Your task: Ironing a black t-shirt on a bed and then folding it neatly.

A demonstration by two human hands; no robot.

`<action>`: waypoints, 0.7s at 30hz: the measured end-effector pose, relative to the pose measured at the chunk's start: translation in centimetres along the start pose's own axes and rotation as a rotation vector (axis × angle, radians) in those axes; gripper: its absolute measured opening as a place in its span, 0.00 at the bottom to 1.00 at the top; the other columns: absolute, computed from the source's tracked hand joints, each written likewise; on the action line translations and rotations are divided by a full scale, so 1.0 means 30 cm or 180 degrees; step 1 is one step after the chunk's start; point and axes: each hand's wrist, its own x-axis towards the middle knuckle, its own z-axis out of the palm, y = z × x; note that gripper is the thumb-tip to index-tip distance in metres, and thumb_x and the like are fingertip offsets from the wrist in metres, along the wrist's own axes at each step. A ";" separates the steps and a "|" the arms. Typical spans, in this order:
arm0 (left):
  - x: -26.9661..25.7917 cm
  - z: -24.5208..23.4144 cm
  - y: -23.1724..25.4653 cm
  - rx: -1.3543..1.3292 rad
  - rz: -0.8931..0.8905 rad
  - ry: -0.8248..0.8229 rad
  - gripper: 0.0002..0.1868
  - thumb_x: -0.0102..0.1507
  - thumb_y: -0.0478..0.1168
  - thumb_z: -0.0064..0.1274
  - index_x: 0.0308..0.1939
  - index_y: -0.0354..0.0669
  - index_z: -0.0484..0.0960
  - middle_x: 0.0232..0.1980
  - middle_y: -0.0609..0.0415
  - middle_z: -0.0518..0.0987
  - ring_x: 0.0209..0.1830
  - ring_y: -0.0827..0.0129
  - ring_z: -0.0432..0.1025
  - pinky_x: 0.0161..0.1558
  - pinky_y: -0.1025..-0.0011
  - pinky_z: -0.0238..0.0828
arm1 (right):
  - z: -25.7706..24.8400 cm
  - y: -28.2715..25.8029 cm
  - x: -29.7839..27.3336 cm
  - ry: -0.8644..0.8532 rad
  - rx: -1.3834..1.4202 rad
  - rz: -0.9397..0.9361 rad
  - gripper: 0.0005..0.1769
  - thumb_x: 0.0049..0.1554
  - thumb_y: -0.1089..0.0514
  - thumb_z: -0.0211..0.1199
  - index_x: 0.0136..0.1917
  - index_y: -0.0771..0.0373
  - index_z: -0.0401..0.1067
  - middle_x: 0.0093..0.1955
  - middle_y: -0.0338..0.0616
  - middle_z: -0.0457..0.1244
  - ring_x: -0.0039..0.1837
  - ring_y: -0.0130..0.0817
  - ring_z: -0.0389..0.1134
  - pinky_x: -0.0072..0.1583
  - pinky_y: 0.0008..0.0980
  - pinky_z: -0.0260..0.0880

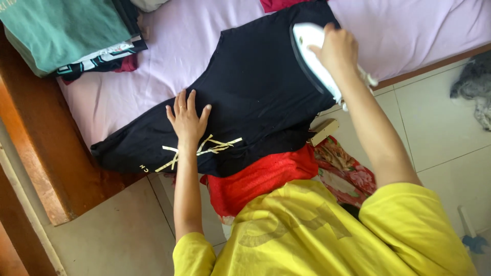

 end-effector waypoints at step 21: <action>0.035 -0.150 -0.061 -0.0374 0.0071 0.0505 0.32 0.61 0.43 0.61 0.69 0.41 0.74 0.73 0.39 0.68 0.71 0.44 0.64 0.67 0.44 0.60 | 0.125 0.719 0.128 0.0212 -0.0910 0.0364 0.36 0.55 0.33 0.76 0.57 0.68 0.77 0.40 0.61 0.70 0.43 0.57 0.72 0.49 0.50 0.71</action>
